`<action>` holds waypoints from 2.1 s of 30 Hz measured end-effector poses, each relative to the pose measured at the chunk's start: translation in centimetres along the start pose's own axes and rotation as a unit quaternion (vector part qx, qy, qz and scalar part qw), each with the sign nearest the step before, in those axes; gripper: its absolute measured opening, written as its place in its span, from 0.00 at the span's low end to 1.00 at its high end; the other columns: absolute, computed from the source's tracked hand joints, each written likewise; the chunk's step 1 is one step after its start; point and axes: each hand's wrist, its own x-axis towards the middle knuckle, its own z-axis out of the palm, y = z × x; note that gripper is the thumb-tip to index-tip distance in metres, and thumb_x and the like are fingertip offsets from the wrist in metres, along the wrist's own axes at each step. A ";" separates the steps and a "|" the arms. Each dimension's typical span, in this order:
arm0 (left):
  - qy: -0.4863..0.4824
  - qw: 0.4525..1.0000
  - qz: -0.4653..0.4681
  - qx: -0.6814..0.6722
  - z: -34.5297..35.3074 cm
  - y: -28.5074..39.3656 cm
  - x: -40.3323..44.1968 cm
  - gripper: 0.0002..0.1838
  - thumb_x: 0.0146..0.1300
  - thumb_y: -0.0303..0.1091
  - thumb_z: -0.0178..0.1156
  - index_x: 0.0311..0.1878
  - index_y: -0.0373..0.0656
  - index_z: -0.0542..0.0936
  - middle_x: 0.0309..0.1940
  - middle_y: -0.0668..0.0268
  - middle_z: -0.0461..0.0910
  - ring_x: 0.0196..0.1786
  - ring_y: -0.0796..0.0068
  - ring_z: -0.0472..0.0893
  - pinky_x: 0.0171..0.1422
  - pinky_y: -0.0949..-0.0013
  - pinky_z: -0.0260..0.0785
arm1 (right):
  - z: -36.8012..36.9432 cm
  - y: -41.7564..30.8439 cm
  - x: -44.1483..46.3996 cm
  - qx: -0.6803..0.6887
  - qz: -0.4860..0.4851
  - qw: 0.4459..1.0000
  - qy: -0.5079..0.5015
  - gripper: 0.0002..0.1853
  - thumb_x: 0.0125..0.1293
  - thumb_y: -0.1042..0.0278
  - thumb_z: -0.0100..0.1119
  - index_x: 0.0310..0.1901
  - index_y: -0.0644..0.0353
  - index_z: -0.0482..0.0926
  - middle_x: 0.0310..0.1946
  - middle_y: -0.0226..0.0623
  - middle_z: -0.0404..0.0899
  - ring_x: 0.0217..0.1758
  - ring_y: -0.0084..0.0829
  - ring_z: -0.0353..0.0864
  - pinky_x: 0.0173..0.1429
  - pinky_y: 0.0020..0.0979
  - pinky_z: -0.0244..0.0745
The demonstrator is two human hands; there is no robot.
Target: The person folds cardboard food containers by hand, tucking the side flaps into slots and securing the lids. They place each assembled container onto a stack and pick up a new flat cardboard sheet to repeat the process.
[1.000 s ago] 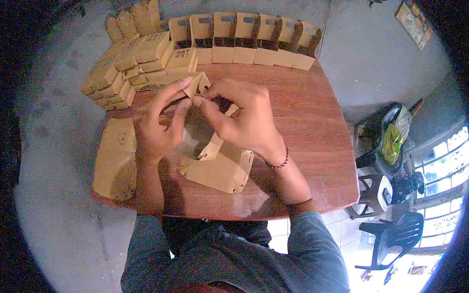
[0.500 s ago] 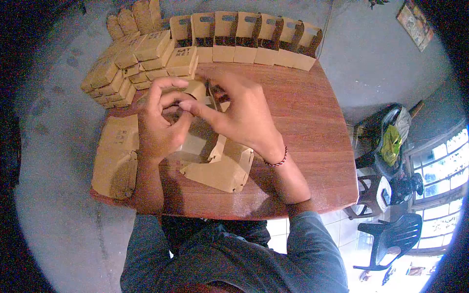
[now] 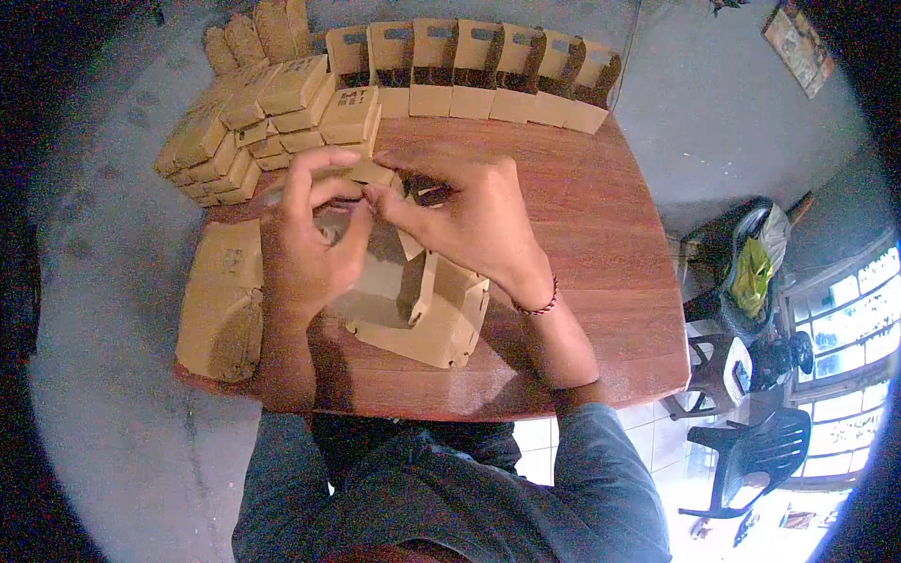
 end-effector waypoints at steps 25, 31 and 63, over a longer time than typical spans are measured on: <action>0.093 0.967 0.061 -0.229 -3.6 -2.5 1.2 0.13 0.74 0.33 0.55 0.52 0.32 0.74 0.41 0.66 0.79 0.43 0.86 0.74 0.47 0.80 0.67 | -6.9 4.1 2.6 0.294 0.089 0.952 0.012 0.17 0.64 0.65 0.65 0.51 0.66 0.83 0.41 0.33 0.83 0.37 0.19 0.75 0.42 0.21 0.69; 0.127 0.974 0.048 -0.180 -3.0 -2.4 1.6 0.10 0.75 0.35 0.53 0.48 0.36 0.75 0.35 0.70 0.79 0.37 0.88 0.71 0.42 0.82 0.63 | -5.8 5.5 3.3 0.129 0.026 0.991 -0.038 0.15 0.65 0.65 0.66 0.51 0.61 0.84 0.43 0.35 0.84 0.42 0.21 0.79 0.46 0.25 0.73; 0.060 0.986 0.156 -0.015 0.3 -1.6 1.2 0.11 0.71 0.34 0.54 0.44 0.34 0.74 0.42 0.53 0.75 0.43 0.54 0.80 0.47 0.61 0.73 | -1.8 0.2 0.9 0.280 0.144 0.949 0.018 0.06 0.63 0.74 0.61 0.33 0.68 0.82 0.27 0.34 0.83 0.36 0.21 0.82 0.46 0.25 0.76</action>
